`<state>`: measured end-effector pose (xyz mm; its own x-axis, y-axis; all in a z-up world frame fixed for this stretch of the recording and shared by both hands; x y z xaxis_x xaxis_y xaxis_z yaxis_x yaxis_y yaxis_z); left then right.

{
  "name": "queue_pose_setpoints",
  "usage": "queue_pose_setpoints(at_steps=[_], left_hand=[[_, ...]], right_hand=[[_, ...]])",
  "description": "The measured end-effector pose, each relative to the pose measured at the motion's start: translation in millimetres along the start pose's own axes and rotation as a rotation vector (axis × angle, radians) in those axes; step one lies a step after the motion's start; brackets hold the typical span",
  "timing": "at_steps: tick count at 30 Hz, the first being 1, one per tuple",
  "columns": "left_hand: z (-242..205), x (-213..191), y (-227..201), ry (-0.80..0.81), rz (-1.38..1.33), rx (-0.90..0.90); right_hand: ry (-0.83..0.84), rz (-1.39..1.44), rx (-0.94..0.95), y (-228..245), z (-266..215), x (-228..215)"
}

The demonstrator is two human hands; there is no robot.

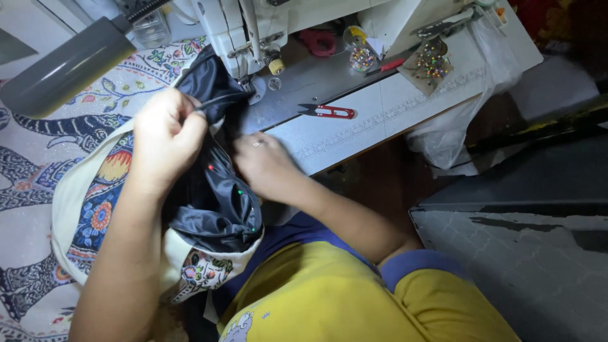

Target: Stitching the lining and handles onto a patterned tote bag using an industrial sewing machine.

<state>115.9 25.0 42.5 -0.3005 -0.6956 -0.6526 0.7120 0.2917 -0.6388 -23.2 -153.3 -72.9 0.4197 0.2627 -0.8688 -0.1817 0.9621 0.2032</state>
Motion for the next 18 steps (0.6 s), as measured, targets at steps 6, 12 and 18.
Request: queue_pose_setpoints(at_steps=[6,12,18], left_hand=[[13,-15,26,-0.038,0.146,-0.074],[8,-13,11,-0.031,0.021,-0.214],[6,-1,-26,0.037,0.253,0.110]], right_hand=[[-0.068,0.202,0.179,-31,33,-36],[-0.014,0.353,0.372,-35,56,-23],[-0.014,0.203,0.490,-27,70,8]])
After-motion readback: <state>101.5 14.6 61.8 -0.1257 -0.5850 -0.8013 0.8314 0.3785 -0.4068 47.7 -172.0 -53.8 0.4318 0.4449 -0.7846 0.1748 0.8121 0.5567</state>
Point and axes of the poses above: each hand's wrist, its own z-axis towards the middle knuckle, its own x-axis out of the palm, y = z × x, the point moved 1 cm from there along z, towards the middle knuckle, and after that the axes turned 3 degrees about z, right-handed, at the moved point
